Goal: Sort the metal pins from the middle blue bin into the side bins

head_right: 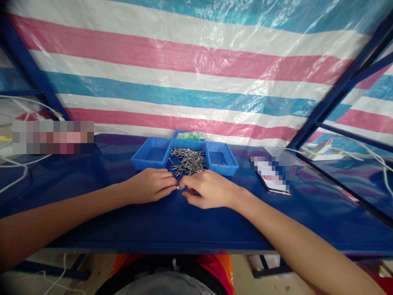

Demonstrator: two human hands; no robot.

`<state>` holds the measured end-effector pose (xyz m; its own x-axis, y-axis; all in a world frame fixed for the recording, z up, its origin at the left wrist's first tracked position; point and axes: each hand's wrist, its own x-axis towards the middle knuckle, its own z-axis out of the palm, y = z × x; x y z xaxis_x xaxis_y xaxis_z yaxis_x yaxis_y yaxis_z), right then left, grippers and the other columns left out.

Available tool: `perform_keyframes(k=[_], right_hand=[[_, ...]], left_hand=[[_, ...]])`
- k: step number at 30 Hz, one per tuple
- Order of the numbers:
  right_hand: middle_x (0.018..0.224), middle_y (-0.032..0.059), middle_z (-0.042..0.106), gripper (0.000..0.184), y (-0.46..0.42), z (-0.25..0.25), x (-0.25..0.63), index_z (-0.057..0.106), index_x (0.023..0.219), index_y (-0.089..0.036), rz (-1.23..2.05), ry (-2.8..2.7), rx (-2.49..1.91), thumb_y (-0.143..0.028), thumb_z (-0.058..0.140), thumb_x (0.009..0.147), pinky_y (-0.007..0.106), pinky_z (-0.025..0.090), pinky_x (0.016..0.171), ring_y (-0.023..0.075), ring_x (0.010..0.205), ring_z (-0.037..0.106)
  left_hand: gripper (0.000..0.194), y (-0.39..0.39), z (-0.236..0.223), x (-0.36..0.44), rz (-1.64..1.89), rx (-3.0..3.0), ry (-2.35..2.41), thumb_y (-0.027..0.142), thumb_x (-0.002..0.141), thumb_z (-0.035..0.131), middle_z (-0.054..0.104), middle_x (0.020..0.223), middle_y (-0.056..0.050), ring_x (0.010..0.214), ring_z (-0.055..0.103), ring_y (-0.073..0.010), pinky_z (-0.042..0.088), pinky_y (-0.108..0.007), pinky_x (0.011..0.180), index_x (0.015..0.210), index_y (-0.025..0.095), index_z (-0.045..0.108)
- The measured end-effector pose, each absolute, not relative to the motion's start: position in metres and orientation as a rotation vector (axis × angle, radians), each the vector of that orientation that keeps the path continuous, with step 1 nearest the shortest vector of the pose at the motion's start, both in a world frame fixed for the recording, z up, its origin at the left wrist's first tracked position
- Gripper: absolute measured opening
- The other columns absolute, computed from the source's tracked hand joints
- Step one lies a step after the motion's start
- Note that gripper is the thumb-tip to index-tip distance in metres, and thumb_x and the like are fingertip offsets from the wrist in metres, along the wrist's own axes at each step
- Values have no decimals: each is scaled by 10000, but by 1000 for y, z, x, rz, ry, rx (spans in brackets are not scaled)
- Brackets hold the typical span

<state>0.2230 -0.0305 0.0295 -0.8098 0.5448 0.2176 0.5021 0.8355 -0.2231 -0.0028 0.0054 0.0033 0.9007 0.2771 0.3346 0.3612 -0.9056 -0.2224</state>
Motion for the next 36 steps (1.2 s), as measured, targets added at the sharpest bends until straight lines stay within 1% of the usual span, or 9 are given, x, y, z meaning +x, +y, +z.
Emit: perform_keyframes(k=[6, 11, 13, 16, 22, 28, 36], right_hand=[[708, -5, 567, 148, -31, 31, 223, 556, 966, -163, 256, -2737, -811, -191, 473, 847, 226, 357, 597, 100, 608, 531], [709, 1, 581, 163, -31, 30, 224, 557, 966, -163, 247, -2744, -798, -292, 484, 898, 228, 364, 591, 105, 603, 538], [715, 10, 587, 175, -30, 30, 223, 563, 953, -160, 217, -2750, -788, -300, 462, 919, 234, 372, 604, 109, 612, 539], [703, 15, 581, 171, -29, 31, 223, 571, 906, -156, 175, -2748, -781, -259, 435, 924, 240, 374, 611, 112, 612, 531], [665, -8, 548, 79, -27, 32, 224, 559, 830, -157, 203, -2763, -871, -157, 480, 835, 222, 335, 570, 97, 583, 510], [750, 21, 600, 102, -25, 28, 224, 548, 898, -154, 231, -2835, -920, -155, 446, 892, 226, 346, 609, 110, 653, 543], [724, 15, 577, 142, -26, 27, 222, 538, 797, -162, 137, -2864, -842, -173, 456, 913, 234, 342, 620, 114, 650, 524]], left_hand=[[261, 7, 2, -3, -431, -2781, -466, 268, 969, 383, 624, 773, -14, 725, 557, -160, 395, -274, 645, 876, 165, 604], [266, 5, 4, -2, -444, -2777, -466, 263, 968, 383, 623, 756, -14, 698, 554, -149, 392, -262, 621, 859, 164, 605], [278, 5, 4, -2, -446, -2770, -466, 267, 970, 378, 623, 751, -17, 693, 554, -149, 392, -259, 618, 848, 161, 603], [297, 6, 2, -3, -458, -2762, -460, 274, 977, 367, 622, 744, -20, 696, 557, -150, 397, -254, 627, 840, 156, 603], [328, 7, 4, -4, -621, -2727, -460, 286, 993, 337, 619, 756, -18, 684, 564, -128, 397, -228, 622, 860, 158, 608], [347, 2, 10, -3, -632, -2661, -297, 261, 1000, 327, 597, 704, -6, 650, 548, -120, 391, -237, 601, 833, 155, 612], [347, 0, 14, -3, -631, -2587, -235, 246, 1001, 328, 563, 670, 4, 627, 525, -107, 399, -241, 581, 833, 163, 621]])
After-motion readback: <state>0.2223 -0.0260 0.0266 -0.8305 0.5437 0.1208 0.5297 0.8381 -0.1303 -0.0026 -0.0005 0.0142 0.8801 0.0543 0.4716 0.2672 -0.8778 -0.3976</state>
